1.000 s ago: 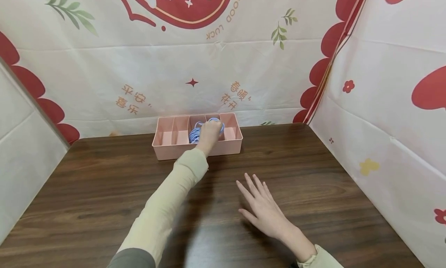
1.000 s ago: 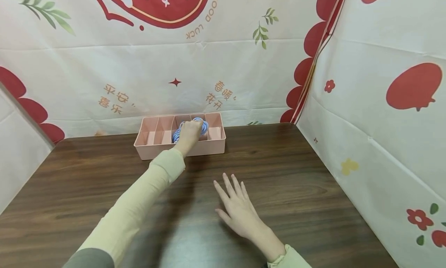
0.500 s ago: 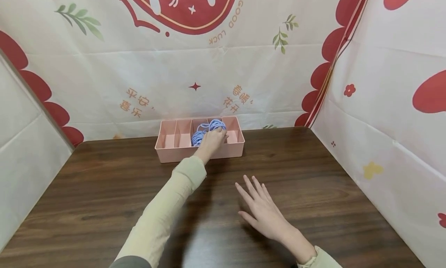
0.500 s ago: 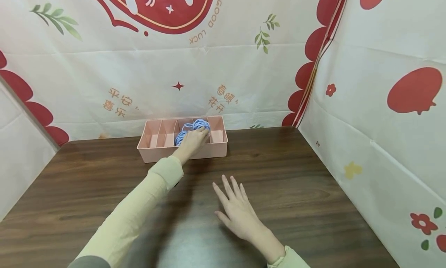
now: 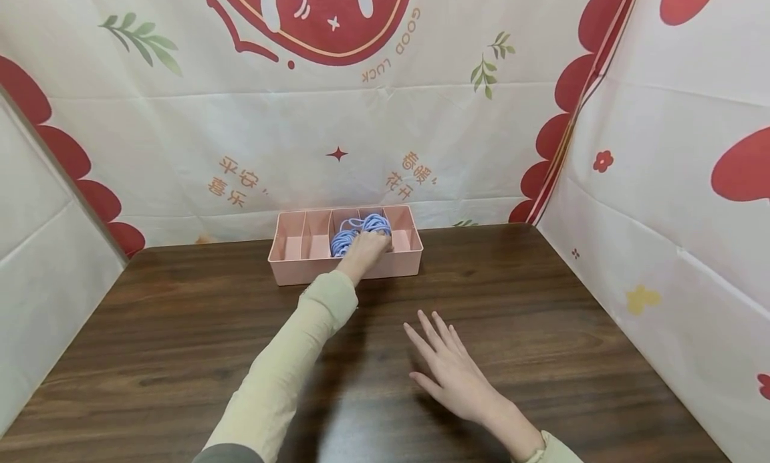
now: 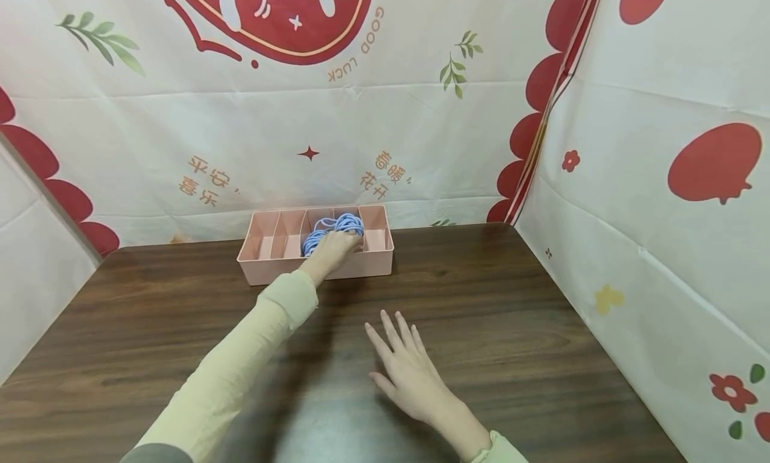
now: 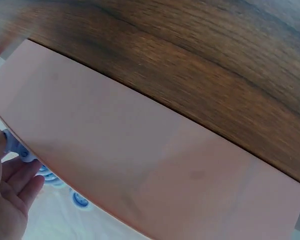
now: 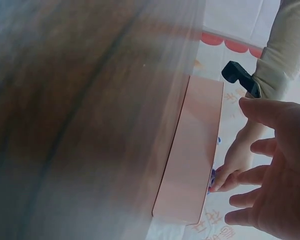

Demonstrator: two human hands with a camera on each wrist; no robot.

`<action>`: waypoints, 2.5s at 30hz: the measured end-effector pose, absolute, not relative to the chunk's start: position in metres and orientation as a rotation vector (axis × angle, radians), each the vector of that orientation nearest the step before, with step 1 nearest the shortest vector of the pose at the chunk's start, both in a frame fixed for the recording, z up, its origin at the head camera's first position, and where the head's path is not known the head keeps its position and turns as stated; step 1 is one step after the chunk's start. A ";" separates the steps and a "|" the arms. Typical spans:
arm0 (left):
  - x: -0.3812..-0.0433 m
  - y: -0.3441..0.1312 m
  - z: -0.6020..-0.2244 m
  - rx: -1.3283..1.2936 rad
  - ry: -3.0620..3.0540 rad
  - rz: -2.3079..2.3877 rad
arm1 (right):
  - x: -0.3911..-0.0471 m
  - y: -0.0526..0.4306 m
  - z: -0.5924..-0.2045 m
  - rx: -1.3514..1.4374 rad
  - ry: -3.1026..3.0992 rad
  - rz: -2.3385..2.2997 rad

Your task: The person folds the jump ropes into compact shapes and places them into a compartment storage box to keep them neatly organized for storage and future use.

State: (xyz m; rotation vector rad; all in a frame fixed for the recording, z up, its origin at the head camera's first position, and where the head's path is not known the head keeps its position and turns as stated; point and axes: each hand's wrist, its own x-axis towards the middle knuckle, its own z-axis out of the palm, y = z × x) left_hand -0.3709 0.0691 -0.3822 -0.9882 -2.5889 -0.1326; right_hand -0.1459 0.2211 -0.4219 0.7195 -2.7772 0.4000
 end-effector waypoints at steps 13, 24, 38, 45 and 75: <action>-0.374 0.067 -0.387 -0.968 -2.634 -0.242 | -0.142 0.216 -0.421 0.762 -2.806 0.445; -0.375 0.068 -0.393 -0.931 -2.649 -0.189 | -0.140 0.215 -0.422 0.785 -2.790 0.460; -0.376 0.064 -0.397 -0.882 -2.360 -0.151 | -0.140 0.220 -0.419 0.762 -2.809 0.455; -0.381 0.069 -0.388 -0.878 -2.698 -0.016 | -0.141 0.219 -0.418 0.778 -2.824 0.441; -0.374 0.059 -0.397 -0.745 -2.882 0.061 | -0.159 0.226 -0.410 0.790 -2.812 0.409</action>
